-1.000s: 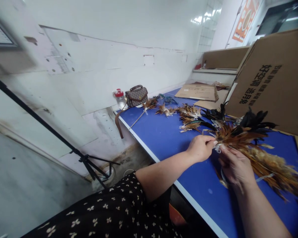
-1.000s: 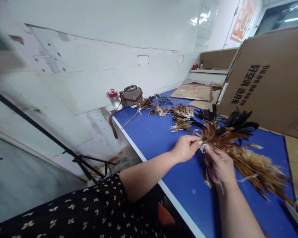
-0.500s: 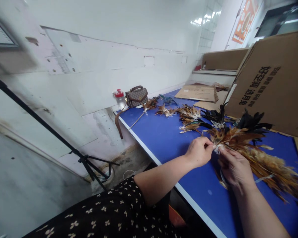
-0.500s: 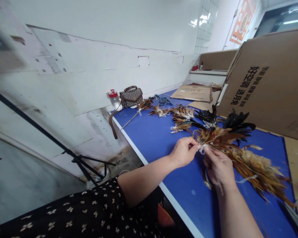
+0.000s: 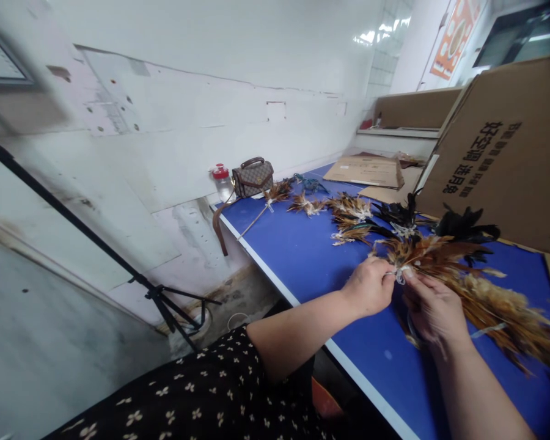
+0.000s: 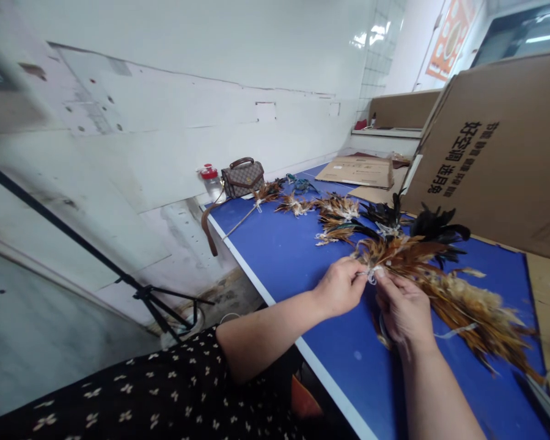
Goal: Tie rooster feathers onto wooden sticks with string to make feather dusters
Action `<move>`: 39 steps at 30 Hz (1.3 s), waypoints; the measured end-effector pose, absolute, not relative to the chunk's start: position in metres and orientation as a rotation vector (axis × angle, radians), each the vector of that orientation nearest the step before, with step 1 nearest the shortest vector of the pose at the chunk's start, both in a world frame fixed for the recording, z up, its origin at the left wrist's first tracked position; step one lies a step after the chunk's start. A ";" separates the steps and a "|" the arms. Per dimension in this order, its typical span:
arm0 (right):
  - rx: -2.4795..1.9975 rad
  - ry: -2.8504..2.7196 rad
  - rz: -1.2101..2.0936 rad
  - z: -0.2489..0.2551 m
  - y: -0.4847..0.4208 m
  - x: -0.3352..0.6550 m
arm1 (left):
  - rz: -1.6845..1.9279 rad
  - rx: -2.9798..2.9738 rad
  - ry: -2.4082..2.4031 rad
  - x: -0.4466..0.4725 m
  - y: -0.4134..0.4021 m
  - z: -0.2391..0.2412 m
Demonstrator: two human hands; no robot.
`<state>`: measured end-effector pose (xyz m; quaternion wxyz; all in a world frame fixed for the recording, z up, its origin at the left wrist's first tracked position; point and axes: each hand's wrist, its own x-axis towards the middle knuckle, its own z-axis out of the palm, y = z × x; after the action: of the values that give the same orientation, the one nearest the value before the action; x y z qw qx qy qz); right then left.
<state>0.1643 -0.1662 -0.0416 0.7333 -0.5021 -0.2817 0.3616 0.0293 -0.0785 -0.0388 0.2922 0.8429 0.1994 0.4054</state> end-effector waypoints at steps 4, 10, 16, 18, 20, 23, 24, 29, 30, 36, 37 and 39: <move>-1.076 -0.626 0.763 -0.035 -0.168 0.158 | 1.125 2.156 0.548 0.031 -0.077 -0.038; -1.007 -0.663 0.853 -0.025 -0.171 0.152 | 1.096 1.734 0.586 0.038 -0.070 -0.039; -1.020 -0.673 0.866 -0.028 -0.172 0.152 | 0.966 1.202 0.479 0.037 -0.066 -0.015; -1.029 -0.683 0.865 -0.028 -0.173 0.151 | 0.906 1.080 0.420 0.032 -0.068 -0.005; -1.047 -0.707 0.869 -0.028 -0.173 0.149 | 0.845 0.997 0.365 0.027 -0.070 0.002; -1.086 -0.736 0.895 -0.027 -0.173 0.145 | 0.769 0.916 0.321 0.018 -0.069 0.006; -1.101 -0.737 0.903 -0.028 -0.173 0.144 | 0.749 0.896 0.313 0.015 -0.069 0.006; -1.171 -0.693 0.861 -0.030 -0.174 0.144 | 0.733 0.830 0.289 0.002 -0.062 0.001; -1.192 -0.693 0.839 -0.031 -0.174 0.145 | 0.736 0.818 0.294 -0.001 -0.060 0.000; -1.448 -0.771 0.750 -0.046 -0.174 0.147 | 0.745 0.765 0.318 -0.023 -0.043 -0.005; -1.499 -0.782 0.729 -0.048 -0.173 0.145 | 0.752 0.749 0.318 -0.026 -0.040 -0.007; -1.583 -0.812 0.696 -0.051 -0.171 0.139 | 0.789 0.690 0.330 -0.033 -0.033 -0.011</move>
<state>0.1386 -0.1708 -0.0511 0.5773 -0.6766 -0.3469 0.2976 -0.0326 -0.0326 -0.0107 0.8528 0.3278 0.1570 0.3749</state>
